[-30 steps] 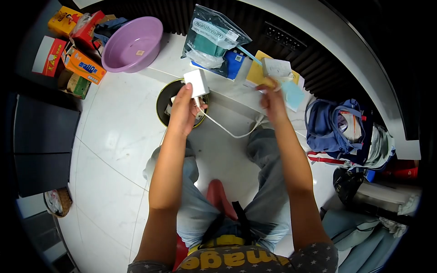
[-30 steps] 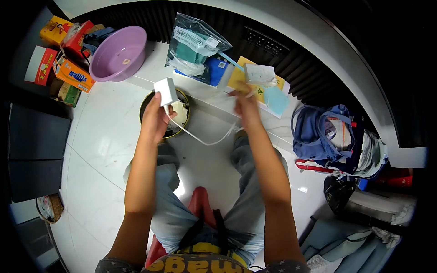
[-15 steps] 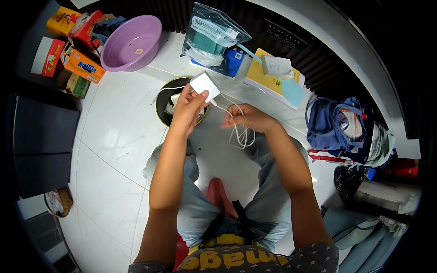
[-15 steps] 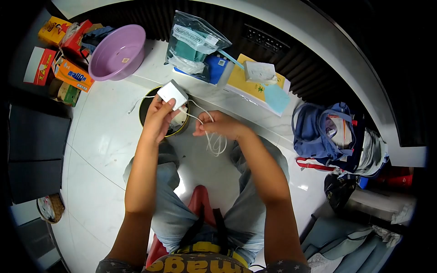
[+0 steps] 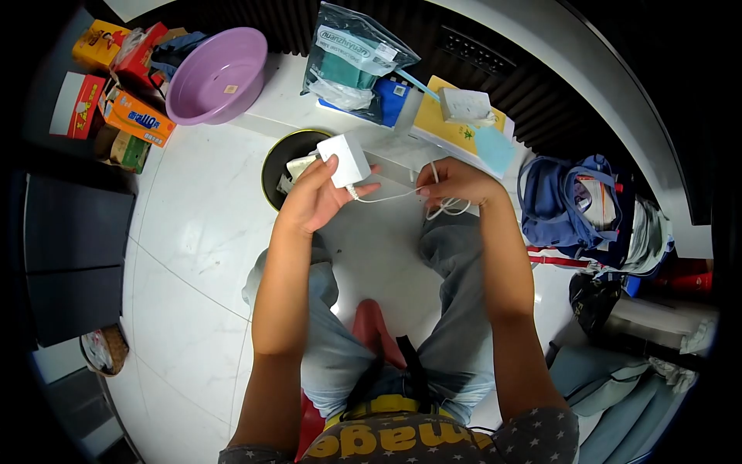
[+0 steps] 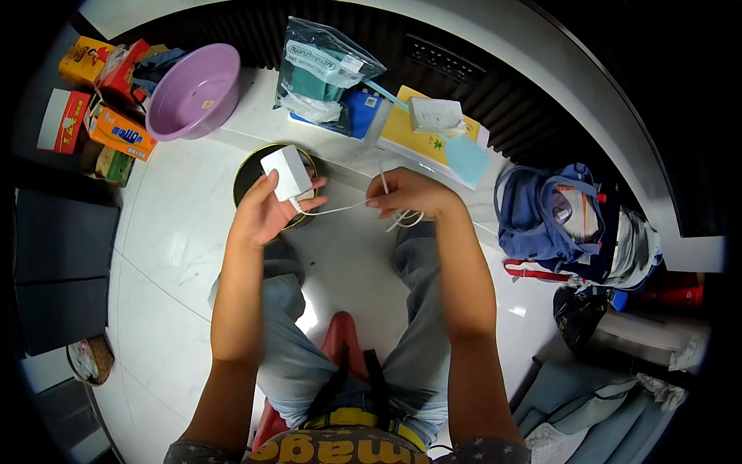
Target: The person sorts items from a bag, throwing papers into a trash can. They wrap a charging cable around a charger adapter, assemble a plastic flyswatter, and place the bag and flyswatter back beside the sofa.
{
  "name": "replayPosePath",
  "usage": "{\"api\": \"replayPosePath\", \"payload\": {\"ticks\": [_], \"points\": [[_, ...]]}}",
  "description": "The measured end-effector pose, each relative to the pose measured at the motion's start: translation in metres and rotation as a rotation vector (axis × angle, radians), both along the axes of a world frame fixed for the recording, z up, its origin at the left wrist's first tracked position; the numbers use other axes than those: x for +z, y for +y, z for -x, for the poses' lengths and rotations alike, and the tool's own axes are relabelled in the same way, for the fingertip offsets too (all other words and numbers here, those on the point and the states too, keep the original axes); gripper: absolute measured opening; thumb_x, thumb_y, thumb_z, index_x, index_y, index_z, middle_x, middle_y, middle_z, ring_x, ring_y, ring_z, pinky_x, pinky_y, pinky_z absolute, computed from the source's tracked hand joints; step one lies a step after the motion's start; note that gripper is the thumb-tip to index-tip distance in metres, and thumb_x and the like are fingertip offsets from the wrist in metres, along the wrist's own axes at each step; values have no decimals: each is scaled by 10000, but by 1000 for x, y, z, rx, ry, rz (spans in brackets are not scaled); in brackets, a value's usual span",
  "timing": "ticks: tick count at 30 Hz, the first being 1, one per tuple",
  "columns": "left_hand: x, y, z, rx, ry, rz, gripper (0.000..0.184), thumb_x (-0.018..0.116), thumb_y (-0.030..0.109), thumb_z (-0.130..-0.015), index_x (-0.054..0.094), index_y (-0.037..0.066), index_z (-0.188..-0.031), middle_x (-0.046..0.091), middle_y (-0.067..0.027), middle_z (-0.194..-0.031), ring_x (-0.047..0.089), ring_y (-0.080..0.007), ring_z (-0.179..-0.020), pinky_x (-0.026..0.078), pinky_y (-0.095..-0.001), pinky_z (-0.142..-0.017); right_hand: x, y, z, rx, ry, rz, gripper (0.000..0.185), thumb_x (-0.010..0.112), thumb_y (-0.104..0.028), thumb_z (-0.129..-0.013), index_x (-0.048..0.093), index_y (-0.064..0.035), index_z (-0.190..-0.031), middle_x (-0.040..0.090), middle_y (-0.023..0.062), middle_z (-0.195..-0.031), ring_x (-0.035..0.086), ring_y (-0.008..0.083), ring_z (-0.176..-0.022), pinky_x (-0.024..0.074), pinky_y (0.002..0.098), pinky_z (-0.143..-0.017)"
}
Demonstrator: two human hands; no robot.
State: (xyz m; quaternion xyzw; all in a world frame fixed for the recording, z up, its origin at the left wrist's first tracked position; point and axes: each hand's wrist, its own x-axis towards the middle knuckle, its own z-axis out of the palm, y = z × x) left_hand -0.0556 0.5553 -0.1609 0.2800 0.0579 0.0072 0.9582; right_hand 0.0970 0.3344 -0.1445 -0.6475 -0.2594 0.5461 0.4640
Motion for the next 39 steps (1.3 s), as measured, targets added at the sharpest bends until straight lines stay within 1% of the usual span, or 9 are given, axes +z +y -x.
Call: {"api": "replayPosePath", "payload": {"ticks": [3,6,8,16,18,22,26,29,39], "points": [[2,-2,3,-308,-71,-242,487,554,205,-858,394,-3,-1268,494,-172,-1220,460,-308,-1158,385,-462,-954,0,-6,-9,-19,-5,106,179,639,-151,-788,598,-6,-884,574,22,-749,554,92,-677,440,203,-549],[-15,-20,3,-615,7,-1176,554,637,260,-798,437,-16,-1235,540,-159,-1153,546,-240,-1031,434,-308,-855,-9,1,-2,86,-116,141,154,625,-130,-790,599,-8,-880,608,23,-761,538,69,-595,433,198,-559],[-11,-37,1,-706,42,-1448,573,663,381,-723,520,-33,-1092,567,-186,-1046,577,-279,-925,451,-323,-790,-19,12,13,133,-208,34,151,623,-126,-787,597,-9,-877,610,24,-763,541,66,-618,433,203,-576],[-9,-42,-1,-686,193,-1547,532,707,343,-656,553,-41,-991,615,-182,-870,603,-302,-770,460,-345,-705,-21,29,42,-62,-152,-166,114,606,-74,-786,585,-20,-884,613,24,-773,558,67,-711,432,214,-645],[-20,-46,1,-453,295,-1721,508,690,340,-655,554,-56,-943,618,-214,-814,609,-342,-761,472,-362,-697,-19,32,46,-102,-153,-188,103,600,-56,-789,581,-20,-884,612,28,-769,559,64,-720,435,216,-648],[-22,-42,-3,-320,361,-1690,503,707,321,-686,562,-63,-976,618,-190,-814,624,-260,-728,486,-320,-652,-21,29,44,-103,-325,-178,113,602,-63,-791,576,-13,-888,608,33,-761,552,67,-677,436,220,-627],[-21,-25,-7,-320,502,-1027,393,649,278,-800,565,-56,-988,618,-119,-827,632,-183,-644,535,-247,-576,-16,24,35,-146,-195,-70,121,597,-61,-789,574,7,-886,596,34,-740,532,77,-604,432,222,-589],[-22,-17,-8,-85,520,-535,337,591,246,-855,546,-41,-1027,611,-132,-910,644,-221,-742,553,-280,-696,-14,18,29,-137,-142,-29,138,592,-68,-787,571,15,-895,589,34,-740,529,81,-590,419,218,-570],[-11,-14,-9,22,359,-215,337,510,304,-898,533,9,-1060,628,-104,-900,637,-220,-766,531,-264,-617,-7,15,35,155,-5,-17,132,559,-149,-798,536,-21,-818,546,14,-690,531,82,-618,431,231,-570]]}}
